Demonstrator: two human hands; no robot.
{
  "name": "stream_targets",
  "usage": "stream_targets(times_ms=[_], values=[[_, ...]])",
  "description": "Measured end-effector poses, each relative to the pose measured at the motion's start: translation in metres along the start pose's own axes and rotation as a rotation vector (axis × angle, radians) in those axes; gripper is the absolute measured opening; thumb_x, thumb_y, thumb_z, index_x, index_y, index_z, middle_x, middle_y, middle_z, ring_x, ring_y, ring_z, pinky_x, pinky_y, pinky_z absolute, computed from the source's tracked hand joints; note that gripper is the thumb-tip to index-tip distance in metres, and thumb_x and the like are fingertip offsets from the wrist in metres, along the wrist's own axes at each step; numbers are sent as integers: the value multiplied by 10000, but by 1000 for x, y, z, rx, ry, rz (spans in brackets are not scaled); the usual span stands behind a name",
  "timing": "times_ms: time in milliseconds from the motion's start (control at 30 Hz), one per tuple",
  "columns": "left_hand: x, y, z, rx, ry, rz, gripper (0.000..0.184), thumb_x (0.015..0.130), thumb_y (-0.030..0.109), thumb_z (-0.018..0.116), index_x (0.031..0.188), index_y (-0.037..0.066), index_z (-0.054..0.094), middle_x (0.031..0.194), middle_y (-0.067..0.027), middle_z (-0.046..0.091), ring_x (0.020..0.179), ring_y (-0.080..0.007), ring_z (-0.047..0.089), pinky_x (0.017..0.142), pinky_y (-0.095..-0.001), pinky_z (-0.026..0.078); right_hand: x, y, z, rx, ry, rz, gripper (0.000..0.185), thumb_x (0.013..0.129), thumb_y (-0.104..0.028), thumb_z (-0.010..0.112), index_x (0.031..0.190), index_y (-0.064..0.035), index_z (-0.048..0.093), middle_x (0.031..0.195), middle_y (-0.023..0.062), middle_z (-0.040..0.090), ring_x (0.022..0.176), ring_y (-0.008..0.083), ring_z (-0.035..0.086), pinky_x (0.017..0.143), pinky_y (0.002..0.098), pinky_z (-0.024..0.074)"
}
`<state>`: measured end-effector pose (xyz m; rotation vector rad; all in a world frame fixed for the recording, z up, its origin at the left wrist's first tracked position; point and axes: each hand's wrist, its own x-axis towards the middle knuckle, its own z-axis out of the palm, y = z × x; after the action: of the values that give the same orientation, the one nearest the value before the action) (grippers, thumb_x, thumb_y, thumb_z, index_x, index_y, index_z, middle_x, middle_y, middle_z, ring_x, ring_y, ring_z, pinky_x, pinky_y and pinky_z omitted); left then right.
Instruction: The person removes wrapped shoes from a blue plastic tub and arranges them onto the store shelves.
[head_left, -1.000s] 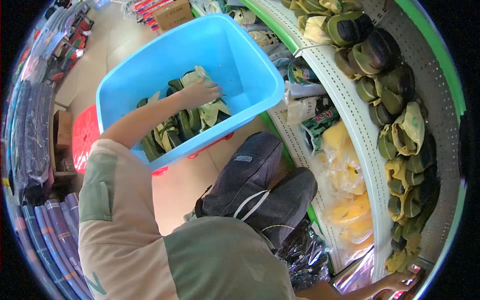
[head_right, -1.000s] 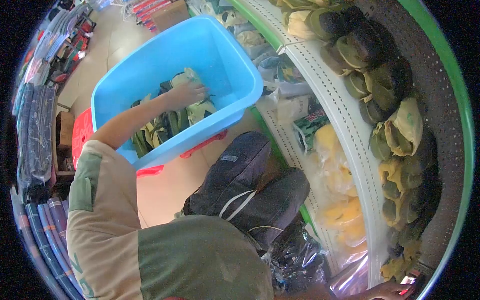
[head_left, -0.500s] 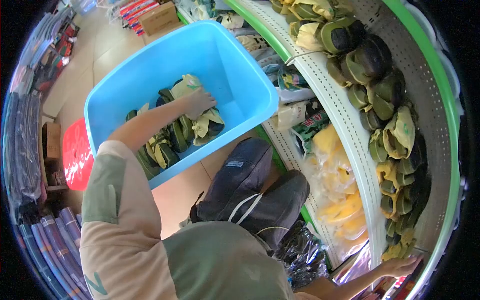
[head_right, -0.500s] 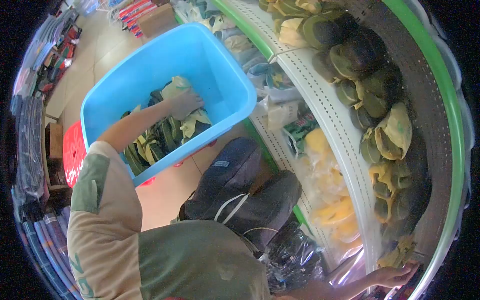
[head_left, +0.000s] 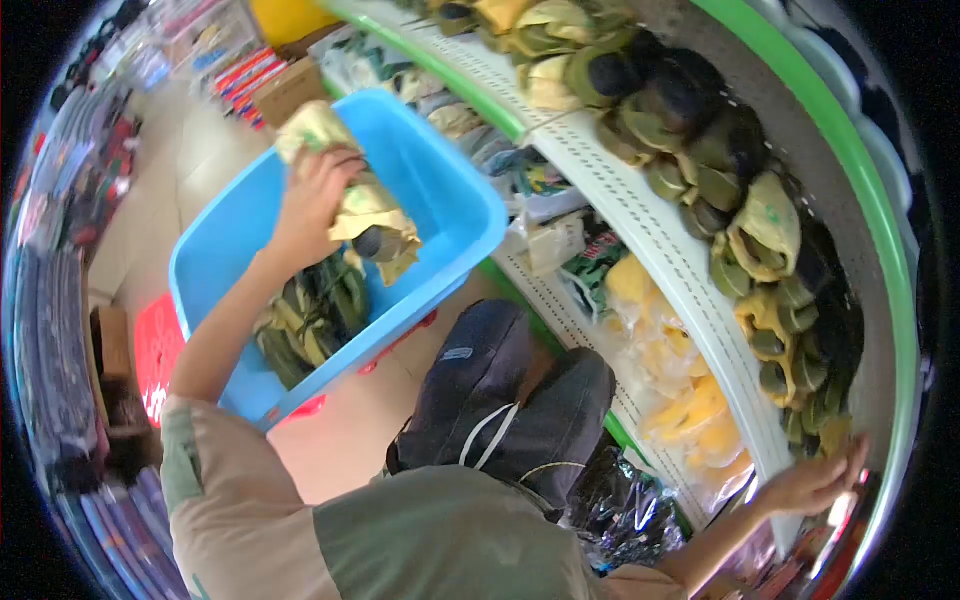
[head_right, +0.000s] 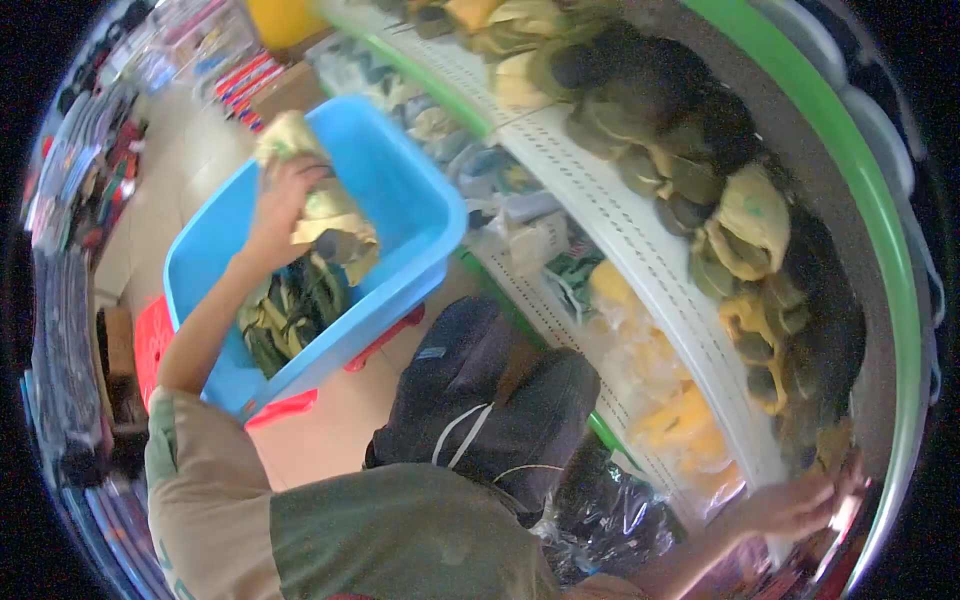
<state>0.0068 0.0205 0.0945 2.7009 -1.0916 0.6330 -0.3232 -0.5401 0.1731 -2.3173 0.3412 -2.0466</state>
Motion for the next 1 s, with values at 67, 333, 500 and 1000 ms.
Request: stream_targets(times_ms=[67,333,500,1000], values=[[21,32,-43,2,185,68,598,720,168,729,1280,77,538,1304,-138,551,1264,-371,483,1153,-563,234,-17,-23,13,78,-152,-24,261,1011,-197,519,1110,37,584,1206,257,624,1073,360,646,918,448,555],[105,213,-118,262,140,637,493,789,122,612,1282,127,619,1202,-91,580,1247,-286,509,1159,-672,196,-34,-166,55,1176,-790,224,910,727,-328,881,1425,-6,394,1423,239,465,1287,379,513,1086,444,404],[126,293,-102,137,16,946,446,810,172,608,1255,156,637,1204,-78,566,1234,-261,505,1151,-686,227,-43,-169,29,1056,-778,643,1062,725,-144,859,1538,-33,185,1399,219,479,1269,302,530,1041,400,448],[132,338,-70,-160,293,1203,396,933,259,631,1319,226,548,1395,-16,501,1345,-182,450,1129,-677,314,-84,3,-167,492,145,1339,636,878,-163,603,1432,81,409,1227,188,601,1049,239,650,895,353,559]])
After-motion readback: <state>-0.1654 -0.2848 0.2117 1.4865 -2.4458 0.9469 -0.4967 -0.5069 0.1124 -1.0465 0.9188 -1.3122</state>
